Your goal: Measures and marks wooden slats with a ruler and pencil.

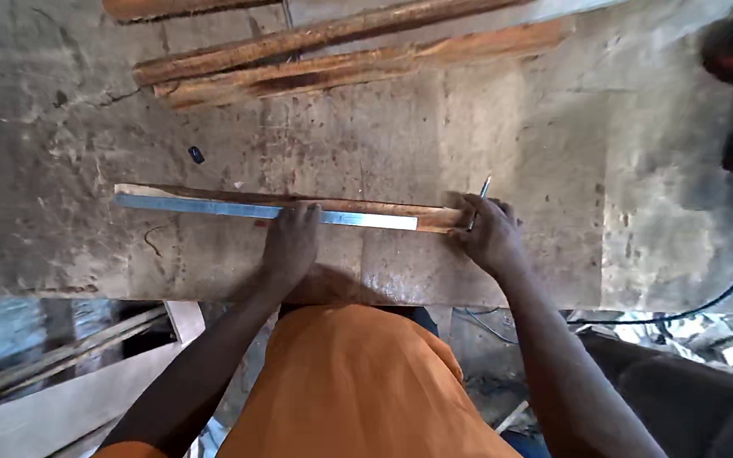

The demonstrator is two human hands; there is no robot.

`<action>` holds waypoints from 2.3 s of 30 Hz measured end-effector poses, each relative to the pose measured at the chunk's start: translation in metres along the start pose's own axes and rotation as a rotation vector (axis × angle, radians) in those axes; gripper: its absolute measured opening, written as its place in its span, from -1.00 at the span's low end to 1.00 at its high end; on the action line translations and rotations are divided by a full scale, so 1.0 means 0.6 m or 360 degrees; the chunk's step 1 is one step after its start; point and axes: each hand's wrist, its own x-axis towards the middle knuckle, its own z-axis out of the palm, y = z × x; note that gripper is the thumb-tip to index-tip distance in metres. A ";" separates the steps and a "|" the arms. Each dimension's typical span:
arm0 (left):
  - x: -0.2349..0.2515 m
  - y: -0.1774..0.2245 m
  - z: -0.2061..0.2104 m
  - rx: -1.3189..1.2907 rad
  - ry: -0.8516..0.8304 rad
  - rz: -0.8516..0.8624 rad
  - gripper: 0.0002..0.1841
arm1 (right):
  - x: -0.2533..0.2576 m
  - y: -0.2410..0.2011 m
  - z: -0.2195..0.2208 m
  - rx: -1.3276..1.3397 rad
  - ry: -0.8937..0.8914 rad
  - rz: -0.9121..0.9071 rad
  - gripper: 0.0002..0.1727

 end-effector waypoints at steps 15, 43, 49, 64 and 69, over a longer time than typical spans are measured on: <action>-0.031 -0.127 0.056 0.0034 0.0801 0.0358 -0.81 | -0.009 -0.057 0.028 0.0271 -0.0010 -0.0252 -0.26; 0.041 -0.065 0.087 -0.0305 0.0654 0.0615 -0.72 | -0.021 0.112 0.007 -0.0051 0.0227 -0.0559 -0.65; 0.034 -0.064 0.088 -0.0316 0.0684 0.0649 -0.71 | -0.017 0.116 0.021 0.0363 0.0233 -0.0343 -0.65; 0.038 -0.070 0.079 -0.0280 0.0644 0.0614 -0.75 | -0.038 0.099 0.021 0.0028 0.0263 -0.0412 -0.62; 0.039 -0.069 0.084 -0.0287 0.0664 0.0597 -0.75 | -0.038 0.098 0.023 0.0057 0.0298 -0.0438 -0.71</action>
